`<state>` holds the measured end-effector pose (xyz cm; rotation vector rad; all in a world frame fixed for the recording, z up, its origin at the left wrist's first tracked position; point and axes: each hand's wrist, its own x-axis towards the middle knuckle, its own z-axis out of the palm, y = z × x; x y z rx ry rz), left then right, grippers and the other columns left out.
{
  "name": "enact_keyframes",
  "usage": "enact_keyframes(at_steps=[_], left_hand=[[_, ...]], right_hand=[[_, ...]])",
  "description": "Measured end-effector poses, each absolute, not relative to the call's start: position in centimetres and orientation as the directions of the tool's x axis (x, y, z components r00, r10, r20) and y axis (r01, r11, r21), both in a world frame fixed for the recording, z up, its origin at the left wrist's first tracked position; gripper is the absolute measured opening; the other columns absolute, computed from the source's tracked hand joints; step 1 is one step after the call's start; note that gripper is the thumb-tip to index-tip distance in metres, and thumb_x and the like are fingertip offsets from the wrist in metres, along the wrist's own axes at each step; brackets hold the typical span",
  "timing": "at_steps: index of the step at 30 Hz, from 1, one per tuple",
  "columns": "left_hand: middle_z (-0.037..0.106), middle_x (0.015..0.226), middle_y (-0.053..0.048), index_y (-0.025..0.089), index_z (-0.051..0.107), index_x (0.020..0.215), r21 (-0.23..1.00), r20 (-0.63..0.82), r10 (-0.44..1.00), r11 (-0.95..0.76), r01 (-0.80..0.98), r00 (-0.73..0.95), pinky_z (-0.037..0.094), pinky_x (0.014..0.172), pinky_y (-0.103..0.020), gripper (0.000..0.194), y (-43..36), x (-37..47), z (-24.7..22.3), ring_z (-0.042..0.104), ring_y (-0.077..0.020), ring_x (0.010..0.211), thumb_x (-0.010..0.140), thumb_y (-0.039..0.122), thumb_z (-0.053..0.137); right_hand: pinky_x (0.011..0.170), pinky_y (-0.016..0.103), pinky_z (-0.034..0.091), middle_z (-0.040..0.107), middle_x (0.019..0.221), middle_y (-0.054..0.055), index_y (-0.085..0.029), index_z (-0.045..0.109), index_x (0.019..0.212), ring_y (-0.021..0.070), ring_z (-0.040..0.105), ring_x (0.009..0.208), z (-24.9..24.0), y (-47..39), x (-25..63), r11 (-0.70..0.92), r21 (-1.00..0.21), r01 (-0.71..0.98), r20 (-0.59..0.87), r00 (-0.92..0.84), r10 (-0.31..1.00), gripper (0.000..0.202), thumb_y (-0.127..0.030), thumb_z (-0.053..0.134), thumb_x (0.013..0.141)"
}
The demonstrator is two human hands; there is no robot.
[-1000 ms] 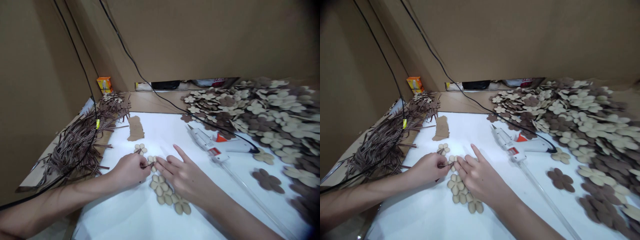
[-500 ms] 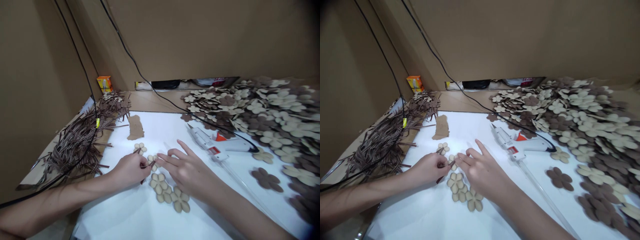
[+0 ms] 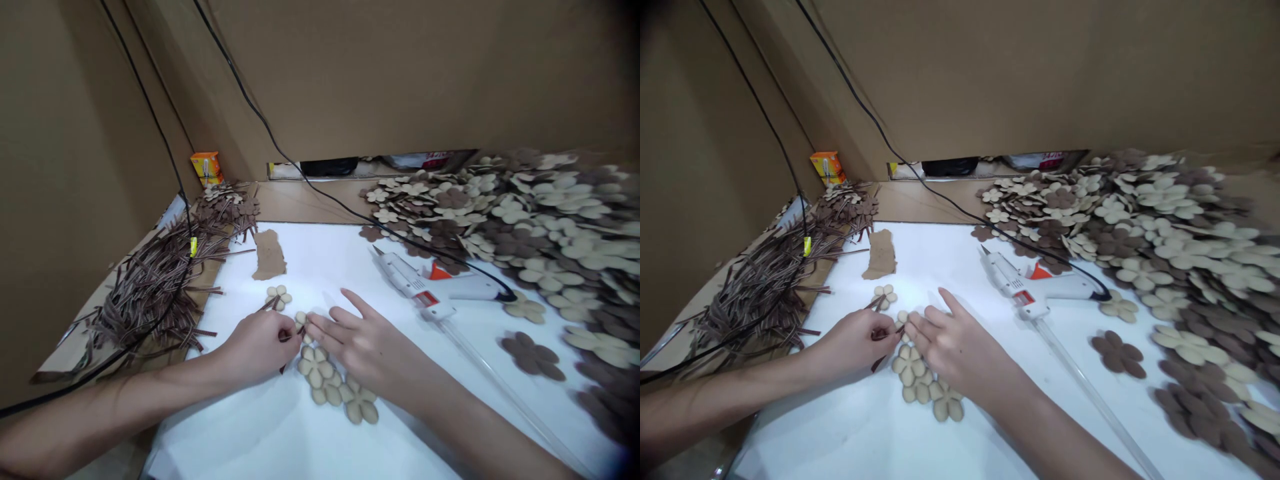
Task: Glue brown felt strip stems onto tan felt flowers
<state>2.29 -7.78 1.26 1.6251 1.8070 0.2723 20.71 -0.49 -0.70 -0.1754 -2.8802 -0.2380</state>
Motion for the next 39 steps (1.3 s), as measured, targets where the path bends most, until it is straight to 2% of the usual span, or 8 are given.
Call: enact_keyframes(at_steps=[4, 12, 19, 23, 29, 33, 36, 39], left_hand=[[0.055, 0.048, 0.003, 0.018, 0.048, 0.05, 0.605, -0.383, 0.924, 0.233, 0.761, 0.022, 0.029, 0.047, -0.021, 0.03, -7.8, 2.3, 1.1, 0.047, -0.0111, 0.048, 0.076, 0.029, 0.039], [0.05, 0.047, 0.004, 0.018, 0.048, 0.052, 0.577, -0.344, 0.939, 0.21, 0.789, 0.002, 0.027, 0.046, -0.021, 0.029, -8.1, 2.7, 1.1, 0.043, -0.0108, 0.049, 0.076, 0.031, 0.042], [0.051, 0.049, -0.003, 0.018, 0.058, 0.057, 0.342, -0.263, 0.965, 0.1, 0.934, -0.008, 0.024, 0.049, -0.026, 0.043, -8.5, 2.7, 3.6, 0.045, -0.0156, 0.049, 0.085, 0.04, 0.033], [0.061, 0.065, -0.009, 0.016, 0.063, 0.078, 0.109, -0.159, 0.986, 0.065, 0.992, -0.047, 0.028, 0.055, -0.027, 0.039, -7.8, 1.6, 5.5, 0.054, -0.0208, 0.059, 0.085, 0.039, 0.033], [0.065, 0.081, -0.003, 0.021, 0.065, 0.088, 0.488, -0.178, 0.974, -0.036, 0.872, 0.14, 0.035, 0.062, -0.023, 0.026, -6.3, 0.6, 4.1, 0.056, -0.017, 0.071, 0.078, 0.04, 0.05], [0.061, 0.065, 0.001, 0.016, 0.065, 0.071, 0.726, -0.258, 0.946, 0.055, 0.685, 0.197, 0.031, 0.051, -0.02, 0.022, -5.9, 0.5, 2.7, 0.046, -0.0098, 0.054, 0.076, 0.034, 0.054], [0.055, 0.061, 0.002, 0.013, 0.063, 0.067, 0.836, -0.239, 0.95, 0.096, 0.541, 0.201, 0.028, 0.047, -0.019, 0.024, -6.0, 0.4, 2.7, 0.039, -0.0072, 0.05, 0.075, 0.034, 0.056], [0.052, 0.057, 0.002, 0.012, 0.06, 0.063, 0.886, -0.23, 0.952, 0.119, 0.449, 0.202, 0.025, 0.043, -0.018, 0.028, -6.3, 0.5, 3.0, 0.035, -0.0054, 0.046, 0.076, 0.036, 0.055]], right_hand=[[0.099, 0.052, 0.029, 0.066, 0.106, 0.009, -0.012, 0.057, 0.115, 0.0211, 0.054, 0.085, -0.6, -0.7, 20.8, 0.982, 0.083, 0.17, 0.28, -0.95, 0.141, 0.034, -0.011, 0.043, 0.084], [0.083, 0.033, 0.047, 0.066, 0.104, 0.002, -0.022, 0.059, 0.109, 0.0167, 0.052, 0.092, 0.1, 0.0, 20.8, 0.882, -0.395, 0.258, 0.302, -0.87, 0.389, 0.038, -0.005, 0.04, 0.081], [0.098, 0.053, 0.029, 0.058, 0.104, 0.008, -0.019, 0.059, 0.1, 0.0263, 0.047, 0.099, -1.4, -0.6, 19.7, 0.873, -0.206, 0.442, 0.311, -0.816, 0.486, 0.024, -0.029, 0.058, 0.078], [0.098, 0.062, 0.019, 0.06, 0.099, 0.004, -0.022, 0.054, 0.093, 0.0238, 0.048, 0.099, -1.8, -0.9, 19.4, 0.825, -0.329, 0.46, 0.258, -0.796, 0.547, 0.016, -0.023, 0.057, 0.078], [0.099, 0.065, 0.005, 0.062, 0.077, -0.003, -0.026, 0.052, 0.09, 0.0181, 0.053, 0.094, -0.3, -1.4, 18.8, 0.676, -0.601, 0.427, 0.155, -0.767, 0.622, 0.016, -0.015, 0.052, 0.079], [0.101, 0.054, 0.02, 0.062, 0.075, -0.005, -0.025, 0.052, 0.096, 0.0159, 0.057, 0.088, 0.9, -1.2, 18.7, 0.553, -0.74, 0.382, 0.123, -0.732, 0.67, 0.022, -0.016, 0.054, 0.076], [0.078, 0.032, 0.044, 0.063, 0.075, -0.004, -0.025, 0.048, 0.107, 0.0147, 0.058, 0.078, 1.5, -1.1, 18.7, 0.395, -0.858, 0.329, 0.073, -0.683, 0.727, 0.033, -0.018, 0.055, 0.075], [0.052, 0.02, 0.04, 0.063, 0.076, -0.004, -0.024, 0.048, 0.111, 0.0101, 0.054, 0.058, 1.8, -1.4, 18.5, 0.246, -0.923, 0.297, -0.002, -0.641, 0.767, 0.037, -0.024, 0.057, 0.075]])
